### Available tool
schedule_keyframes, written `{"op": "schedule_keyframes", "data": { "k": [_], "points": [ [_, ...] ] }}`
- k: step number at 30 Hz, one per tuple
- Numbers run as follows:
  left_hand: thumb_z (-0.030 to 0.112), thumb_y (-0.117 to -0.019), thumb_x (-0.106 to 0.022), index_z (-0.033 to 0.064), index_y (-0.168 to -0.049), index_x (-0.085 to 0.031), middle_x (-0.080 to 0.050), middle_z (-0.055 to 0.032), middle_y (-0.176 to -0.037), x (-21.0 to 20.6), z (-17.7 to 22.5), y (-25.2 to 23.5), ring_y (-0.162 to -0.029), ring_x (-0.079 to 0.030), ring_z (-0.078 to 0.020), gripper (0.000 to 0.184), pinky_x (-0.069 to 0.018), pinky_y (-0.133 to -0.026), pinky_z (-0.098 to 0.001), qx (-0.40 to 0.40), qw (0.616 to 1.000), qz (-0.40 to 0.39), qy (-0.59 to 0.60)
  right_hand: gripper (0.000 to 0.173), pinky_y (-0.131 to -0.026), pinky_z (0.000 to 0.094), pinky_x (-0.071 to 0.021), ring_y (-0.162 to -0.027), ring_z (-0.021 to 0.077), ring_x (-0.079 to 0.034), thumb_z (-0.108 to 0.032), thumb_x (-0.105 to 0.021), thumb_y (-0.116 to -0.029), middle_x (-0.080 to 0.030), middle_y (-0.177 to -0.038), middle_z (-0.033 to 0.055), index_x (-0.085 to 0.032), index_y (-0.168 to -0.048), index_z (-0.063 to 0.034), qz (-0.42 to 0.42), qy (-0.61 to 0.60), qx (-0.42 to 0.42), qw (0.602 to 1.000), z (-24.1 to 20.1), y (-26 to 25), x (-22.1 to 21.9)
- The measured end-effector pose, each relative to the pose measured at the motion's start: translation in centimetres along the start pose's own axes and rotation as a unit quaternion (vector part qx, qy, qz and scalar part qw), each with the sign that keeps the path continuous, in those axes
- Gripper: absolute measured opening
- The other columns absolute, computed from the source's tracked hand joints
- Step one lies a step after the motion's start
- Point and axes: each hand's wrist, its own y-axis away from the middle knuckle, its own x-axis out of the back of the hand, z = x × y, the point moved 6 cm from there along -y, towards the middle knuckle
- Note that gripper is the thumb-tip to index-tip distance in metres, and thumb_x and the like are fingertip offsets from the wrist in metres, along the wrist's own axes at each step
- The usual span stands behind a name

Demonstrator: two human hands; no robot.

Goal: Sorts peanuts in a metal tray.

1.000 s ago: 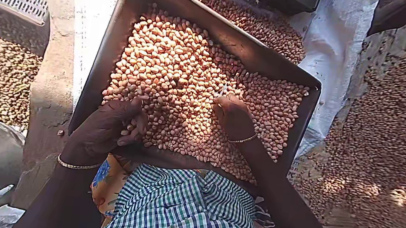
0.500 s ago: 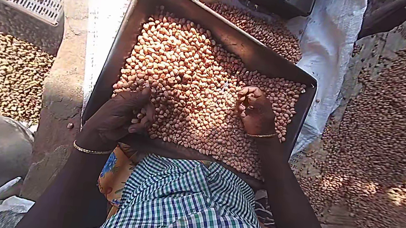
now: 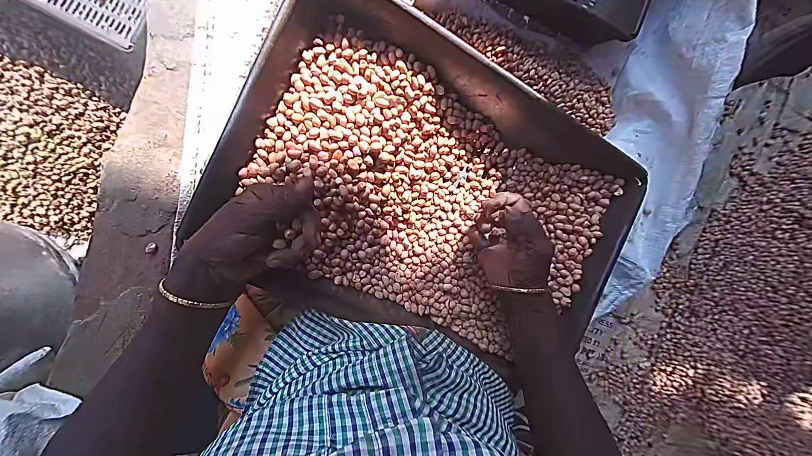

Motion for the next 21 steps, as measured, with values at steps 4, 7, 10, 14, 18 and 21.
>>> {"op": "schedule_keyframes", "data": {
  "k": [4,7,10,14,18,21],
  "points": [
    [0.034,-0.1100,-0.041,0.0110,-0.074,-0.070,-0.060,0.0057,-0.057,-0.2,0.1,-0.1,-0.043,-0.052,0.0033,0.051,-0.0444,-0.041,-0.0103,-0.009,1.000,-0.003,-0.001,0.011,-0.052,0.0095,-0.0364,-0.055,-0.0073,-0.043,0.002,-0.057,-0.0934,-0.056,-0.073,-0.0081,-0.066,-0.096,-0.0041,-0.056,0.267,0.044,0.961,0.3,-0.2,-3.3],
    [0.033,-0.1101,-0.041,0.0107,-0.073,-0.069,-0.058,0.0060,-0.055,-0.1,0.2,0.1,-0.041,-0.050,0.0030,0.051,-0.0423,-0.040,-0.0104,-0.016,1.000,0.015,-0.001,0.022,-0.067,0.0256,-0.0437,-0.071,0.0129,-0.052,-0.005,-0.071,-0.0902,-0.065,-0.089,0.0136,-0.074,-0.111,0.0025,-0.083,0.495,0.158,0.851,0.8,0.0,-6.1],
    [0.035,-0.1095,-0.043,0.0111,-0.072,-0.069,-0.059,0.0057,-0.056,-0.2,0.2,0.1,-0.041,-0.050,0.0031,0.051,-0.0420,-0.040,-0.0104,-0.017,1.000,0.014,0.004,0.017,-0.070,0.0270,-0.0465,-0.071,0.0129,-0.056,-0.003,-0.069,-0.0911,-0.067,-0.089,0.0135,-0.074,-0.105,0.0048,-0.067,0.461,0.180,0.866,1.1,-0.5,-5.9],
    [0.039,-0.1110,-0.035,0.0085,-0.074,-0.068,-0.059,0.0042,-0.057,-0.2,-0.1,-0.1,-0.041,-0.050,0.0027,0.058,-0.0430,-0.040,-0.0104,0.003,1.000,0.019,0.010,0.012,-0.053,0.0078,-0.0402,-0.056,-0.0116,-0.046,0.003,-0.067,-0.0897,-0.060,-0.071,-0.0156,-0.069,-0.099,-0.0045,-0.084,0.181,0.123,0.972,-1.4,0.6,-7.6],
    [0.047,-0.1101,-0.025,0.0064,-0.089,-0.072,-0.062,0.0024,-0.060,-0.9,-1.5,-0.5,-0.045,-0.055,0.0010,0.065,-0.0474,-0.044,-0.0120,0.121,0.993,-0.002,-0.004,0.013,-0.054,0.0056,-0.0353,-0.057,-0.0108,-0.038,0.000,-0.070,-0.0906,-0.049,-0.070,-0.0137,-0.070,-0.104,0.0011,-0.187,0.224,0.123,0.949,-2.7,1.6,-11.8],
    [0.039,-0.1116,-0.030,0.0070,-0.076,-0.067,-0.057,0.0037,-0.056,-0.7,-1.3,-0.3,-0.041,-0.049,0.0026,0.061,-0.0422,-0.040,-0.0103,0.108,0.994,-0.002,0.010,0.012,-0.060,0.0106,-0.0338,-0.063,-0.0053,-0.038,-0.005,-0.069,-0.0932,-0.052,-0.077,-0.0039,-0.071,-0.103,0.0021,-0.084,0.390,0.151,0.905,-1.9,-1.2,-8.9]
  ]
}}
